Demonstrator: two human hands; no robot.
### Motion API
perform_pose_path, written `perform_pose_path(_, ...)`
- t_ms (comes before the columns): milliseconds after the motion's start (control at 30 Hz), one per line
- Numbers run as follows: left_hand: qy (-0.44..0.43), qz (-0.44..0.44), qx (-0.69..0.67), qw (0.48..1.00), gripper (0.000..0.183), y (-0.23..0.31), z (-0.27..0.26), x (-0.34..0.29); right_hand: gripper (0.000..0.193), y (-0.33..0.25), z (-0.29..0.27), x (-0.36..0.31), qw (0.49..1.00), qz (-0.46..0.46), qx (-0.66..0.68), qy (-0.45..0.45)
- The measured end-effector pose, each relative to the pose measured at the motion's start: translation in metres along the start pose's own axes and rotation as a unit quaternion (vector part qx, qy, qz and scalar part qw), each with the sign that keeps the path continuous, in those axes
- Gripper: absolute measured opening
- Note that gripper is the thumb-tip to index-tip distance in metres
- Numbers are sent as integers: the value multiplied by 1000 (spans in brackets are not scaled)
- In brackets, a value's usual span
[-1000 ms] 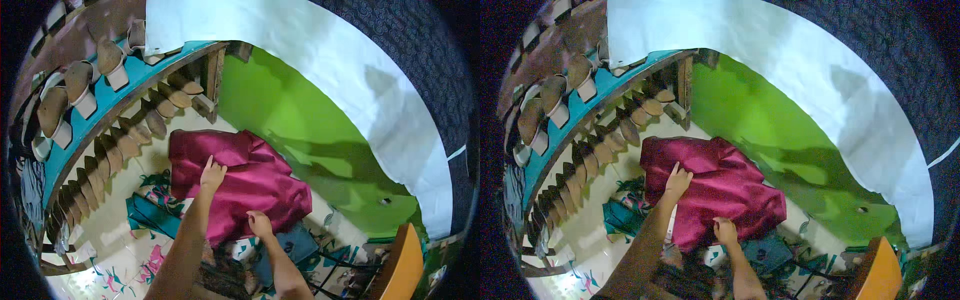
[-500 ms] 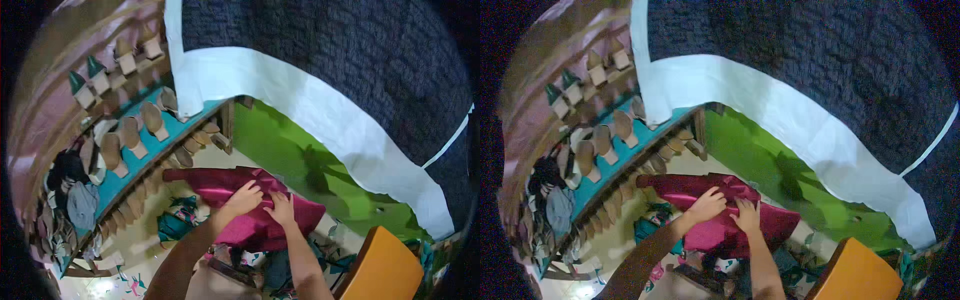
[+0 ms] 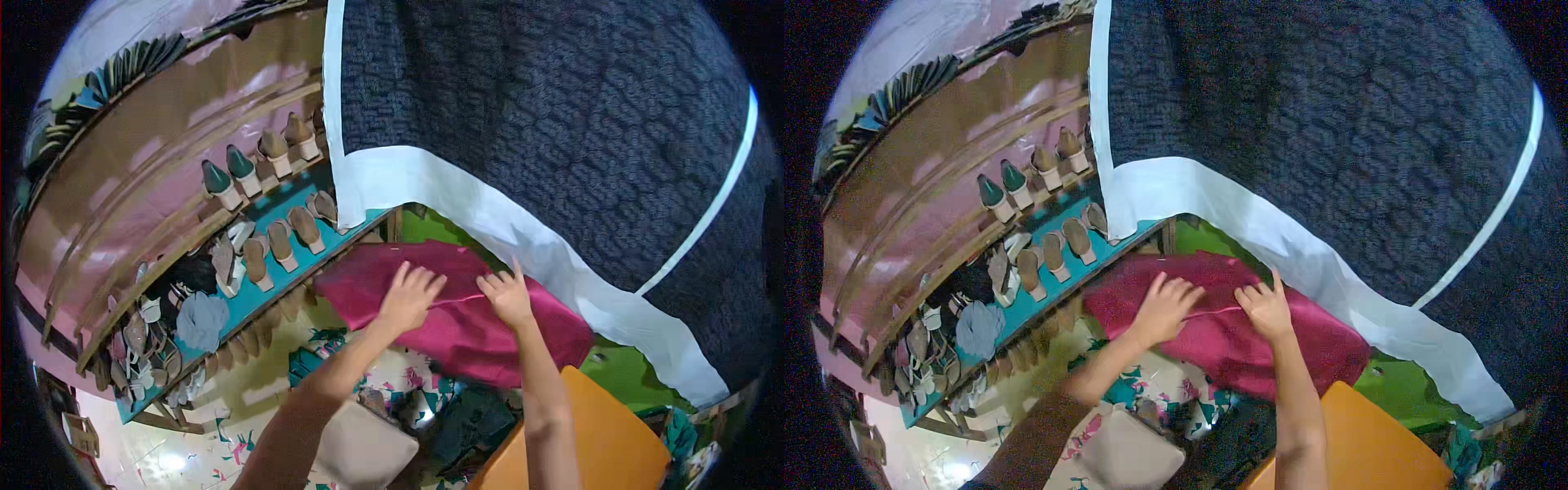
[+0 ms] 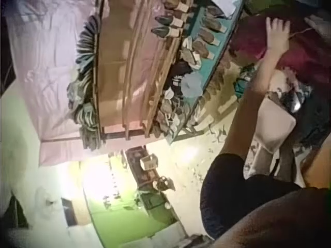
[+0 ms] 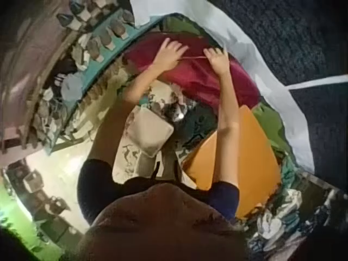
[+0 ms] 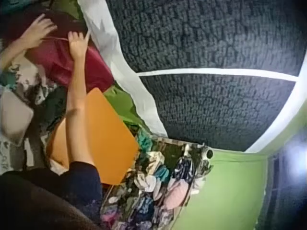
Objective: Folding a piece of magenta fabric on a small table and then organizing it on a shelf among other fabrics.
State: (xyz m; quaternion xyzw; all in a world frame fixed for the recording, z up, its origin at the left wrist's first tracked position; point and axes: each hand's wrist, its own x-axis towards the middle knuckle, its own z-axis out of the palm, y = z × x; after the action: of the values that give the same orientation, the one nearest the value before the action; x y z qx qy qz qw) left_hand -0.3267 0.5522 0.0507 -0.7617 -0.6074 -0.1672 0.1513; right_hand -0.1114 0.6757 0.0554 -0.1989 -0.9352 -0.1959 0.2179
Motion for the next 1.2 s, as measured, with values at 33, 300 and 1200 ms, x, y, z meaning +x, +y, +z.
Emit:
perform_pose_path(33,-35,-67,-51,996,62,4,-20,0,26,6,-22,7,1000,-18,0,23)
perform_pose_path(300,-14,-51,16,998,52,66,-168,8,27,23,-170,27,992,-58,-44,108)
perform_pose_path(1200,-34,16,-303,952,72,551,-234,-296,31,-169,-488,-439,973,5,-230,24)
